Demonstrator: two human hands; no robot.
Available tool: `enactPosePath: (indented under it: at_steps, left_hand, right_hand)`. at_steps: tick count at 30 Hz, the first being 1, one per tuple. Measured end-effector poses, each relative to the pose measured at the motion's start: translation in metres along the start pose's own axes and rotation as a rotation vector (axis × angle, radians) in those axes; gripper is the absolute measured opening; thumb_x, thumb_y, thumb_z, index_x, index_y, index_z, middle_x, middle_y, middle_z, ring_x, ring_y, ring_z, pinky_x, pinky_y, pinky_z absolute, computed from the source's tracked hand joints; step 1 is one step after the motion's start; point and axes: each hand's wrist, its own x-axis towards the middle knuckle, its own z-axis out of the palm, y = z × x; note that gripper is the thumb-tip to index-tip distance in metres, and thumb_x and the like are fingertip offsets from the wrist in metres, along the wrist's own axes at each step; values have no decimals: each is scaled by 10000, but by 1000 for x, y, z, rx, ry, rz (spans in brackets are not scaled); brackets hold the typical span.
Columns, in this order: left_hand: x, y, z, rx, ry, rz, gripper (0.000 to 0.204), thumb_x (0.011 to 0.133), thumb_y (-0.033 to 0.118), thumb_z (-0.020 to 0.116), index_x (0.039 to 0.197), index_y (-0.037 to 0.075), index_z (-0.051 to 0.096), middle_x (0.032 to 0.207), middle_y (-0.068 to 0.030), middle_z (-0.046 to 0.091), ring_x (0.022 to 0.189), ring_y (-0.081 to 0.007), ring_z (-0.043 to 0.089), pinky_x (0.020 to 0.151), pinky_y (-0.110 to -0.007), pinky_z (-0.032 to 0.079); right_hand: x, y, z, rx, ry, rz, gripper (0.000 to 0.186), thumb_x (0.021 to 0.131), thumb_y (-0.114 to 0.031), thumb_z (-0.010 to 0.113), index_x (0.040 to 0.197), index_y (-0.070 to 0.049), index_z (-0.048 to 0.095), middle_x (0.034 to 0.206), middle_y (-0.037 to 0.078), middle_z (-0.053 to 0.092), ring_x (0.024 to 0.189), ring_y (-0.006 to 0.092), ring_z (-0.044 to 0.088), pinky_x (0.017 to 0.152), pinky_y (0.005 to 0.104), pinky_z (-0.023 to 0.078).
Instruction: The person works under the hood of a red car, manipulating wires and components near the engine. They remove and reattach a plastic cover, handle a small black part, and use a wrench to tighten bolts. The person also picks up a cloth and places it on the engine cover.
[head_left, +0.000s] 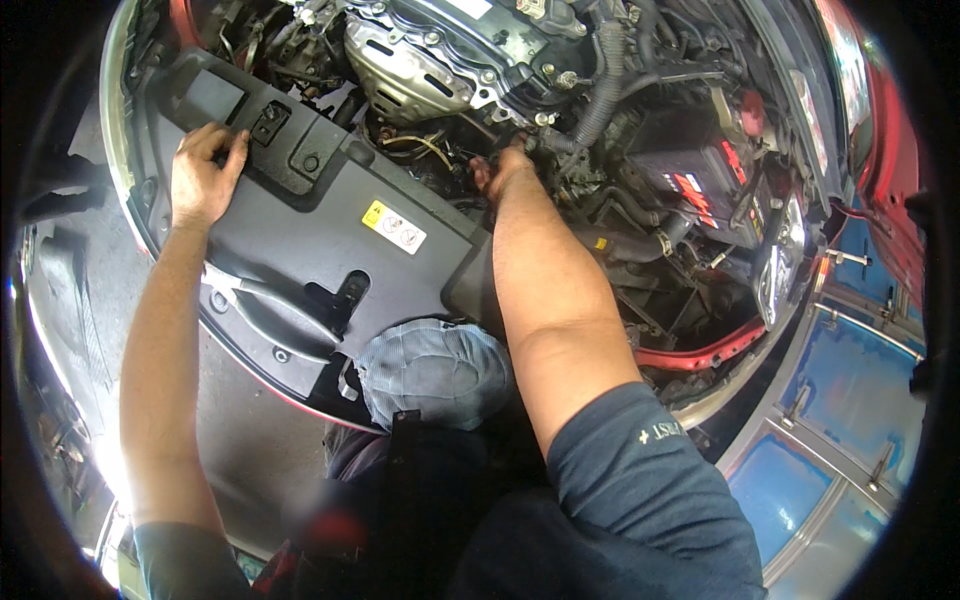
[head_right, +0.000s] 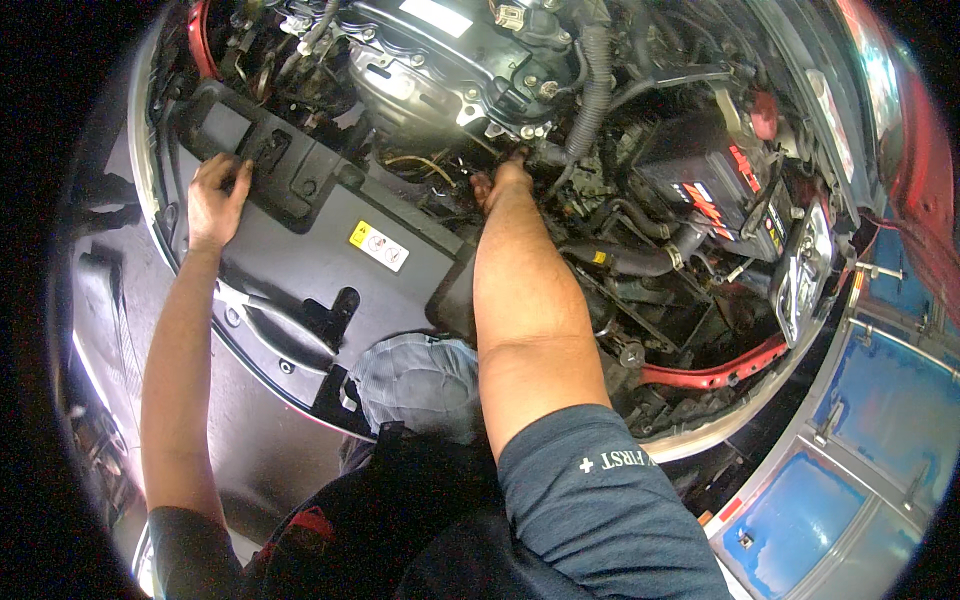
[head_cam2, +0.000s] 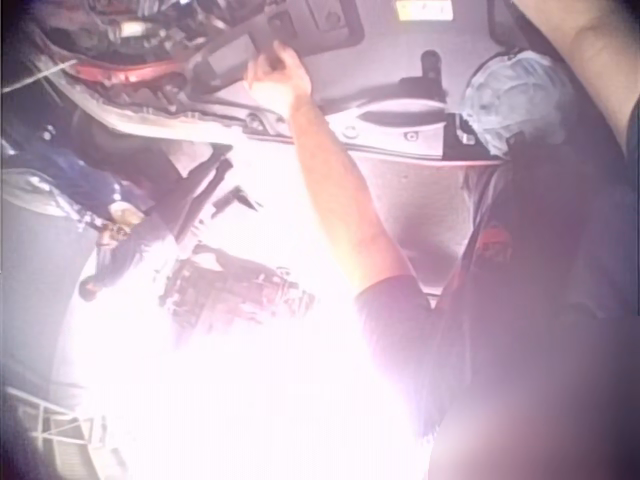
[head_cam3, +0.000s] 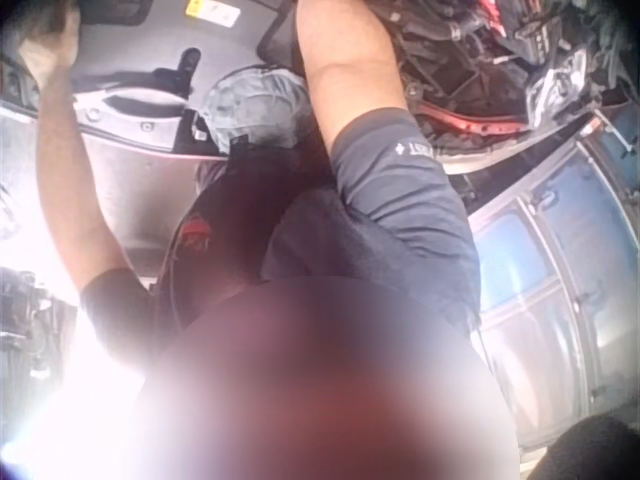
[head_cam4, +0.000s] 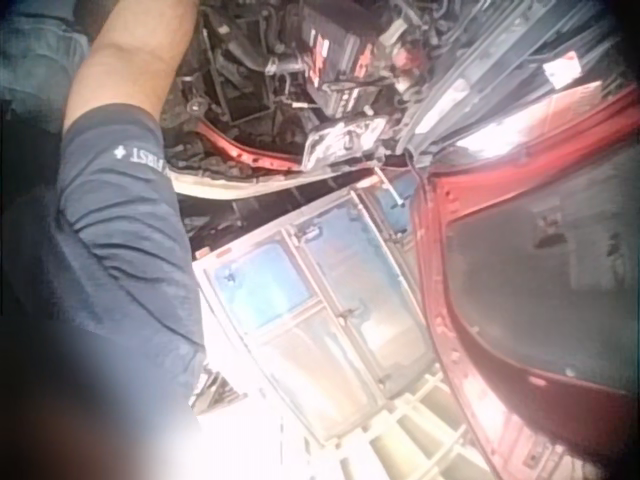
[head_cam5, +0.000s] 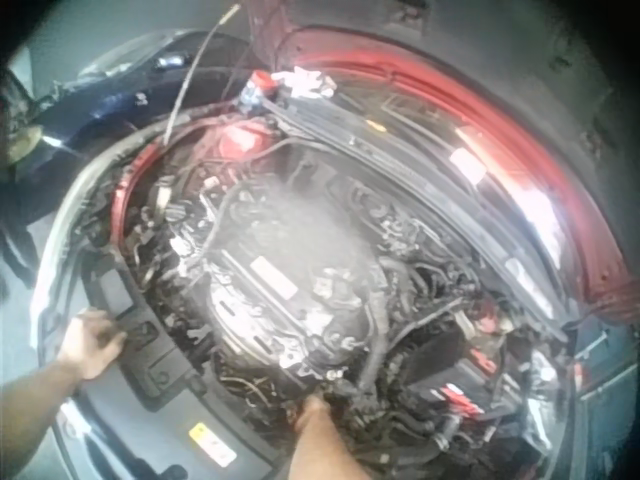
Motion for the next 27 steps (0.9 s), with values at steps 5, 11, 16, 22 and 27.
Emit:
enactPosePath:
  at_steps: [5, 11, 16, 22, 27]
  left_hand:
    - [-1, -2, 2, 9, 5, 3, 263, 862, 245, 666, 797, -10, 652, 822, -132, 629, 829, -336, 598, 787, -388, 478]
    - [0, -3, 0, -20, -23, -15, 271, 858, 254, 667, 777, -4, 648, 807, -136, 629, 803, -342, 595, 782, -389, 478]
    - [-1, 0, -2, -38, -7, 11, 280, 863, 251, 663, 765, -10, 642, 762, -125, 612, 765, -321, 591, 788, -381, 470]
    - [0, -2, 1, -48, 32, 39, 280, 859, 249, 670, 750, -6, 638, 752, -113, 617, 755, -309, 602, 790, -377, 474]
    - [-2, -2, 1, -26, 50, 32, 277, 855, 246, 679, 734, 1, 632, 738, -106, 618, 753, -297, 613, 801, -375, 483]
  right_hand:
    - [2, -3, -1, 9, 42, -19, 827, 871, -715, 475, 1362, -52, 417, 942, 171, 641, 714, 268, 676, 527, 329, 516]
    - [23, -2, -5, 64, 8, -48, 805, 923, -624, 493, 1376, 31, 373, 1147, 216, 590, 839, 319, 665, 636, 391, 580]
    - [30, -8, -17, 69, -57, -120, 484, 1009, -360, 437, 1382, -52, 407, 1233, 177, 566, 985, 330, 661, 815, 421, 572]
    - [33, -9, -22, 129, -26, -105, 444, 1012, -353, 395, 1322, -37, 438, 1179, 171, 578, 984, 295, 660, 836, 416, 558]
    - [20, -11, -25, 169, -31, -27, 425, 972, -263, 440, 1355, -77, 435, 1122, 188, 585, 855, 299, 678, 664, 382, 558]
